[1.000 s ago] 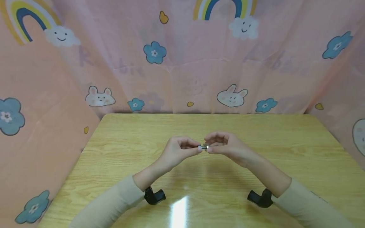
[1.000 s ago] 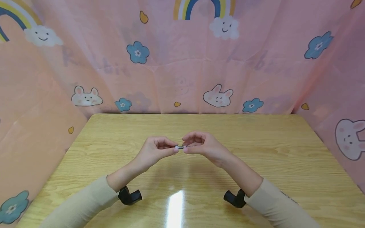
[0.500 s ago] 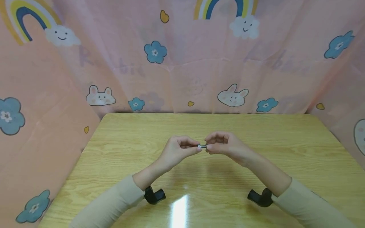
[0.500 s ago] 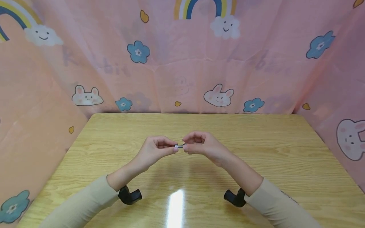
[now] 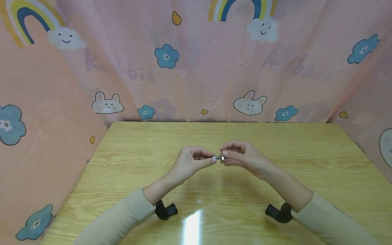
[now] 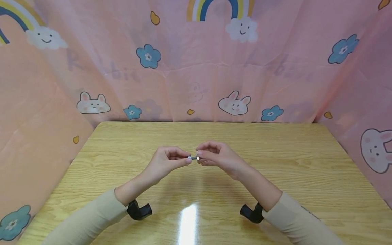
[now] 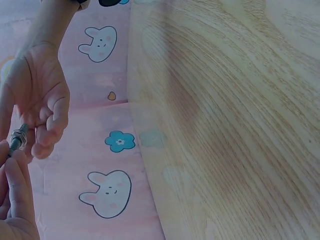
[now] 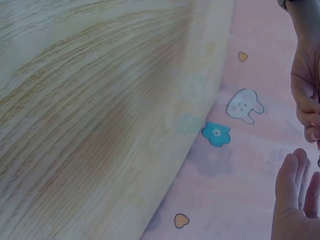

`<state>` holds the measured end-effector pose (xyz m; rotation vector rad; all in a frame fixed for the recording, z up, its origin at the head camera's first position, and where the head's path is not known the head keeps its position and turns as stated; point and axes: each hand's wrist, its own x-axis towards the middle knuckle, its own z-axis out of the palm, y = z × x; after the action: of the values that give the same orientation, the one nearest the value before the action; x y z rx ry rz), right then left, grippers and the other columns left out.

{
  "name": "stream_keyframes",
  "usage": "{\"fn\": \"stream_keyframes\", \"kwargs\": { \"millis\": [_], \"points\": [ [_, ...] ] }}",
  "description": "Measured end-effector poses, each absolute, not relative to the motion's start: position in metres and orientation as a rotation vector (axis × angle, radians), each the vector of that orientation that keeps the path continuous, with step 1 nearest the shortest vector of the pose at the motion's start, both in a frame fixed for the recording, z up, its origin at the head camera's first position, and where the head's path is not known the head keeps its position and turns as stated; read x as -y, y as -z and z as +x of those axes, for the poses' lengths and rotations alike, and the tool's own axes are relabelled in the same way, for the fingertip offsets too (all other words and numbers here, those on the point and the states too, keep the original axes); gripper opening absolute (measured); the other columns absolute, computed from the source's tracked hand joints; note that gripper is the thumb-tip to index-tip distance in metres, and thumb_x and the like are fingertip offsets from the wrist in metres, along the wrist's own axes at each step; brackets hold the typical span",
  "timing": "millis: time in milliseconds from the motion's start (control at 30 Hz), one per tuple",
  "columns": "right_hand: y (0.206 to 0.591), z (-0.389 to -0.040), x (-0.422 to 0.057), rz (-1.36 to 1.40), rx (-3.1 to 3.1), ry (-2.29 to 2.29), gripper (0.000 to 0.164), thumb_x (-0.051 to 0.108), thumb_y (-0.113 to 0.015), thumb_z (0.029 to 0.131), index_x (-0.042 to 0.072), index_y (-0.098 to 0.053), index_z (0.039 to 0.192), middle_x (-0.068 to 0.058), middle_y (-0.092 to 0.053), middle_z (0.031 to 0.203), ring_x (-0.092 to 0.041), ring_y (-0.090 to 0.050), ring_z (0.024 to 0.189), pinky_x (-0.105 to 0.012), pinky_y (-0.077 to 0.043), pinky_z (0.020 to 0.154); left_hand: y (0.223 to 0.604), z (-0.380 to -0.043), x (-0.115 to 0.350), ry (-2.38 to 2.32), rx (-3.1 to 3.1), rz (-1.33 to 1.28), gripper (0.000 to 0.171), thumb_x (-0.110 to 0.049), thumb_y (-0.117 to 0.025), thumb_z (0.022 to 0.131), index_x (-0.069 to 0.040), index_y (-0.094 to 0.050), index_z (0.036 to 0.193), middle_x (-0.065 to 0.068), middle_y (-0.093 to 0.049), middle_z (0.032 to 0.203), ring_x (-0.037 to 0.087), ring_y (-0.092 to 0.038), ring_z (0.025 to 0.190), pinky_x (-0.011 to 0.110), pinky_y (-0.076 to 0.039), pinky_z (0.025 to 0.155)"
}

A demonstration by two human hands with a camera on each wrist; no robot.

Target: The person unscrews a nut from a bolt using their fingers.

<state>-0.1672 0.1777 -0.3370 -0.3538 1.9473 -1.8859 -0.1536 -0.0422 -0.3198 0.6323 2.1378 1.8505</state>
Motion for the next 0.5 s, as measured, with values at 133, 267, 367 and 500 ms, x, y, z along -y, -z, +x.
{"fn": "stream_keyframes", "kwargs": {
  "millis": [133,267,367,500],
  "points": [
    [0.3368,-0.1670,-0.1763,-0.324,-1.934,1.873,0.019,0.016,-0.058,0.094,-0.001,-0.058,0.101,-0.006,-0.065,0.087,-0.016,-0.064,0.078,-0.032,-0.053,0.078,0.3202,-0.1534,0.0420,-1.834,-2.150,0.618,0.017,-0.005,-0.067,0.085,0.006,-0.068,0.098,0.013,-0.068,0.093,0.025,-0.066,0.082,0.029,-0.054,0.075],
    [0.3377,-0.1669,-0.1771,-0.339,-1.948,1.885,0.016,0.009,-0.063,0.089,-0.001,-0.059,0.100,-0.004,-0.065,0.087,-0.014,-0.064,0.079,-0.031,-0.053,0.079,0.3203,-0.1540,0.0417,-1.834,-2.158,0.624,0.017,-0.005,-0.067,0.085,0.006,-0.067,0.099,0.014,-0.068,0.094,0.020,-0.066,0.080,0.030,-0.054,0.075],
    [0.3387,-0.1669,-0.1784,-0.357,-1.947,1.902,0.016,0.006,-0.064,0.087,0.002,-0.059,0.101,-0.005,-0.063,0.092,-0.015,-0.063,0.084,-0.031,-0.052,0.082,0.3203,-0.1541,0.0415,-1.840,-2.161,0.633,0.017,-0.004,-0.067,0.085,0.006,-0.067,0.099,0.014,-0.068,0.094,0.027,-0.066,0.082,0.030,-0.054,0.075],
    [0.3390,-0.1678,-0.1783,-0.348,-1.907,1.902,0.009,0.013,-0.059,0.093,0.006,-0.060,0.098,-0.006,-0.064,0.089,-0.015,-0.064,0.079,-0.031,-0.053,0.079,0.3197,-0.1545,0.0409,-1.833,-2.168,0.626,0.017,-0.004,-0.068,0.085,0.006,-0.067,0.099,0.014,-0.068,0.094,0.025,-0.066,0.081,0.029,-0.054,0.074]
  ]
}}
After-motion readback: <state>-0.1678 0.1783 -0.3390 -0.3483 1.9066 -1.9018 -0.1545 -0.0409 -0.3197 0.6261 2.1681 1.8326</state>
